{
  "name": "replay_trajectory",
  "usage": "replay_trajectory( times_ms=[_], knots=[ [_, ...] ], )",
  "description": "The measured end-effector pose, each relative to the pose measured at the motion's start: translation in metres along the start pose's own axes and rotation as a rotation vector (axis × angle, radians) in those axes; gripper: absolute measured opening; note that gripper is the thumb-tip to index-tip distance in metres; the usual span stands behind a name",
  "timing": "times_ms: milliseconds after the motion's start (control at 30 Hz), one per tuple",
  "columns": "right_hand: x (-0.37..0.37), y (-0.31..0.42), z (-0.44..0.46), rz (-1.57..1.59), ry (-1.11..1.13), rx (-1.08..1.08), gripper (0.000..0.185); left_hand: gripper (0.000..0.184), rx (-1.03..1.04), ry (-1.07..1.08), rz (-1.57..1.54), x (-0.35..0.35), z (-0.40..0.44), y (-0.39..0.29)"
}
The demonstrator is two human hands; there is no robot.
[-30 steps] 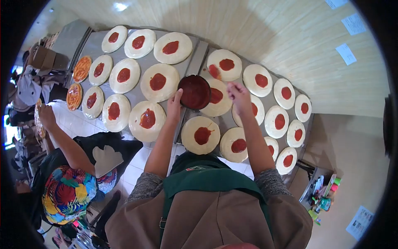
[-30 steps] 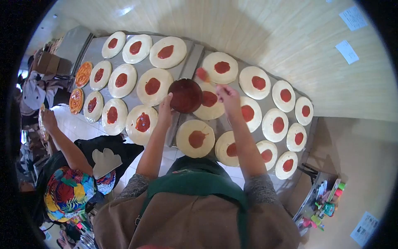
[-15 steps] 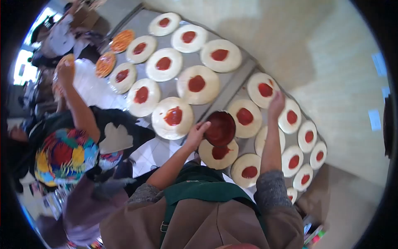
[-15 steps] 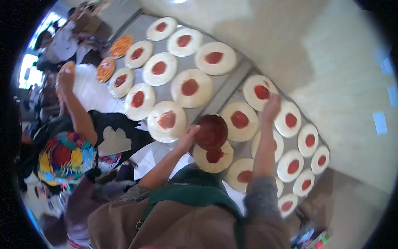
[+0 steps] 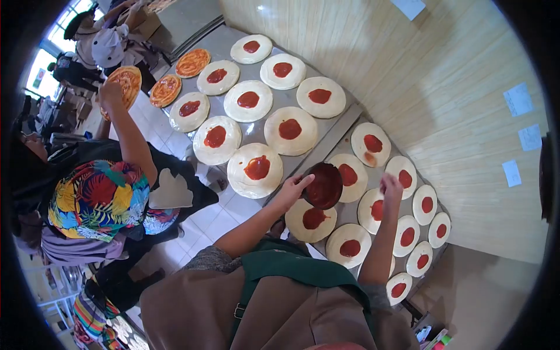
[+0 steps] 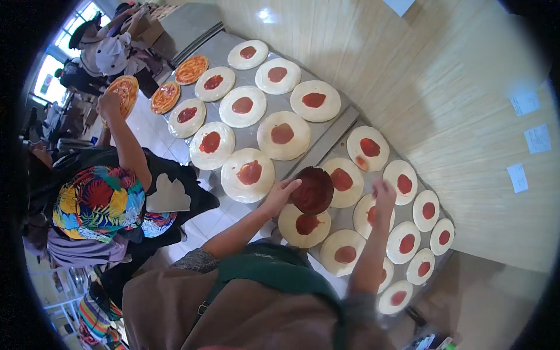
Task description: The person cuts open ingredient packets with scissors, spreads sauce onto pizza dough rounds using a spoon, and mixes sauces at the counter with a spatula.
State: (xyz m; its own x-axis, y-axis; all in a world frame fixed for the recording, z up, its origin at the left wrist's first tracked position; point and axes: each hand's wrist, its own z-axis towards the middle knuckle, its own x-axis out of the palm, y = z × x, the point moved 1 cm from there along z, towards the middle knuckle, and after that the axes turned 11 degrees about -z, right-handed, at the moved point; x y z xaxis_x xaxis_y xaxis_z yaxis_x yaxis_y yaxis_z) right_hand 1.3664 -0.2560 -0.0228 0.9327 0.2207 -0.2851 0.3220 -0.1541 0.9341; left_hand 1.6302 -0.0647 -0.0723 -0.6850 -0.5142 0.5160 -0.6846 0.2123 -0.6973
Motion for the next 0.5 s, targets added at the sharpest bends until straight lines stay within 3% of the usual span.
replay_trajectory(
  times_ms=[133,200,267,333,400,500],
  knots=[
    [0.008,0.023,-0.11,-0.094,0.171,0.129,0.016,0.048,-0.112,0.054,0.131,0.04,-0.028,-0.022],
    [0.009,0.017,-0.152,-0.267,0.156,0.019,0.023,0.049,-0.164,0.144,0.136,0.056,-0.032,-0.006],
    [-0.003,0.02,-0.195,-0.59,-0.067,-0.183,0.03,0.052,-0.24,0.281,0.223,0.074,-0.043,0.006],
    [-0.035,0.057,-0.236,-0.771,-0.139,-0.068,0.037,0.052,-0.287,0.426,0.167,0.088,-0.048,0.031],
    [-0.065,0.052,-0.277,-0.941,-0.451,-0.194,0.047,0.054,-0.356,0.552,0.124,0.103,-0.064,0.052],
    [-0.125,0.043,-0.342,-0.79,-0.641,-0.143,0.049,0.059,-0.415,0.635,0.164,0.128,-0.102,0.075]
  ],
)
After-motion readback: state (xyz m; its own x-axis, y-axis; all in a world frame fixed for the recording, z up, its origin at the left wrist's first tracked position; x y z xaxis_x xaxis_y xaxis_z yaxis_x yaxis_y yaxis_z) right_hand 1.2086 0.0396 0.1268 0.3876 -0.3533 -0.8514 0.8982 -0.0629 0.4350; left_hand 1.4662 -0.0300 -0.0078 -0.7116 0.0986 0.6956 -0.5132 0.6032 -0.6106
